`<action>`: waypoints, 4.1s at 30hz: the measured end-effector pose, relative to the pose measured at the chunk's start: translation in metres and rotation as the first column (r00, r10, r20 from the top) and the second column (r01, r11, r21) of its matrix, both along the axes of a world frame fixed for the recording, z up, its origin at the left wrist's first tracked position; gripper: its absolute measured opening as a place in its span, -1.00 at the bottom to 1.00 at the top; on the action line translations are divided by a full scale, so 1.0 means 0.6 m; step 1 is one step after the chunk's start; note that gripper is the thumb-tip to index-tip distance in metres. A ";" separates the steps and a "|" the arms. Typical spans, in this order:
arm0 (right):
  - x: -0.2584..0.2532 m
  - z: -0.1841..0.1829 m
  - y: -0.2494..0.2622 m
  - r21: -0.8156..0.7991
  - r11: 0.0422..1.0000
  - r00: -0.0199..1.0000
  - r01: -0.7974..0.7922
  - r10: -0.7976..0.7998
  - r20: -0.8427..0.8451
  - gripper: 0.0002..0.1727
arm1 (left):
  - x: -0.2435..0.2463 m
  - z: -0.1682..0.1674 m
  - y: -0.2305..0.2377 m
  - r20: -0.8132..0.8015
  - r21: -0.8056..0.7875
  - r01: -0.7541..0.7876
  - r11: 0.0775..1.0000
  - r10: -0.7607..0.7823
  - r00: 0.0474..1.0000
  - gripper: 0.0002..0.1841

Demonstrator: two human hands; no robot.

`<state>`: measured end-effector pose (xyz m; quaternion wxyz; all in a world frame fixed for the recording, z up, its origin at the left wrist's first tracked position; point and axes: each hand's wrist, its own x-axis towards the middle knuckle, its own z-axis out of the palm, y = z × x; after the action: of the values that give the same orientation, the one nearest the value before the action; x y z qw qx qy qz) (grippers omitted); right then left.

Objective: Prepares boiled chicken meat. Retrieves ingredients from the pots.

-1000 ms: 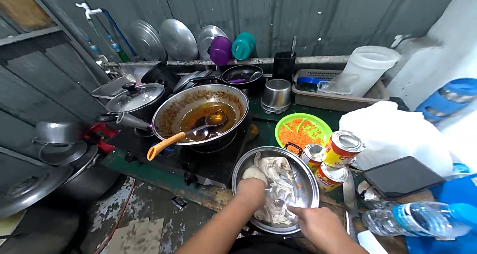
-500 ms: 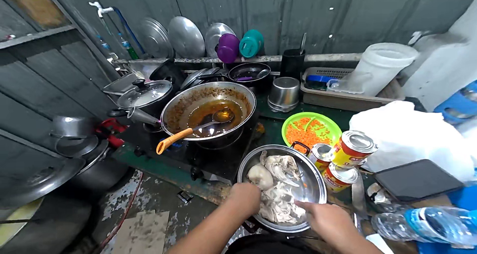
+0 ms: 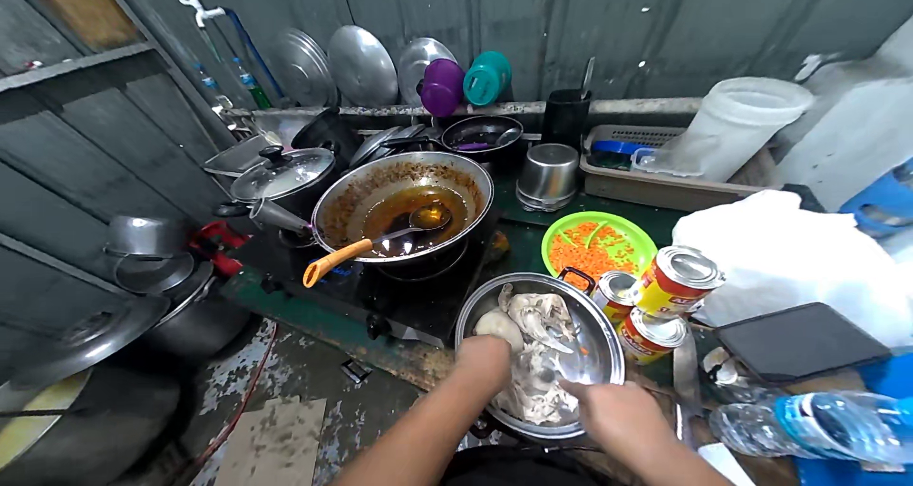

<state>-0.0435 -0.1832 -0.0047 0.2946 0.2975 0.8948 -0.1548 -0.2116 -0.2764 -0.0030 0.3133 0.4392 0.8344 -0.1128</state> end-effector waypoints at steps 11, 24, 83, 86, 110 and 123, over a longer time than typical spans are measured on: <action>-0.012 0.001 0.010 -0.110 0.994 0.996 0.005 -0.015 -0.090 -0.43 | -0.012 0.036 -0.029 -0.074 -0.093 -0.017 0.996 0.010 0.997 -0.67; -0.003 -0.011 0.007 -0.072 0.995 0.998 -0.063 0.061 -0.026 -0.44 | 0.003 0.048 -0.046 -0.051 -0.195 0.029 0.980 -0.040 0.998 -0.71; -0.012 -0.019 0.016 -0.008 0.998 0.995 0.058 -0.058 -0.076 -0.38 | -0.020 0.013 -0.013 -0.041 -0.062 0.001 0.998 -0.004 0.999 -0.64; -0.008 -0.017 0.003 -0.005 1.000 0.996 0.030 -0.030 -0.083 -0.37 | -0.016 0.014 -0.014 -0.044 -0.076 -0.006 0.997 0.003 0.999 -0.64; 0.009 -0.007 -0.011 -0.065 0.998 1.000 0.002 -0.002 -0.002 -0.35 | -0.002 -0.001 -0.020 -0.074 -0.124 0.035 0.992 -0.044 0.996 -0.68; 0.001 0.000 0.039 -0.039 0.999 0.999 0.032 -0.032 0.000 -0.41 | 0.015 0.022 -0.033 -0.104 -0.196 0.180 0.964 -0.202 0.974 -0.68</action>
<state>-0.0428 -0.1598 -0.0044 0.2975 0.3061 0.8869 -0.1768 -0.2027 -0.2961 0.0103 0.2884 0.4788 0.7917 -0.2465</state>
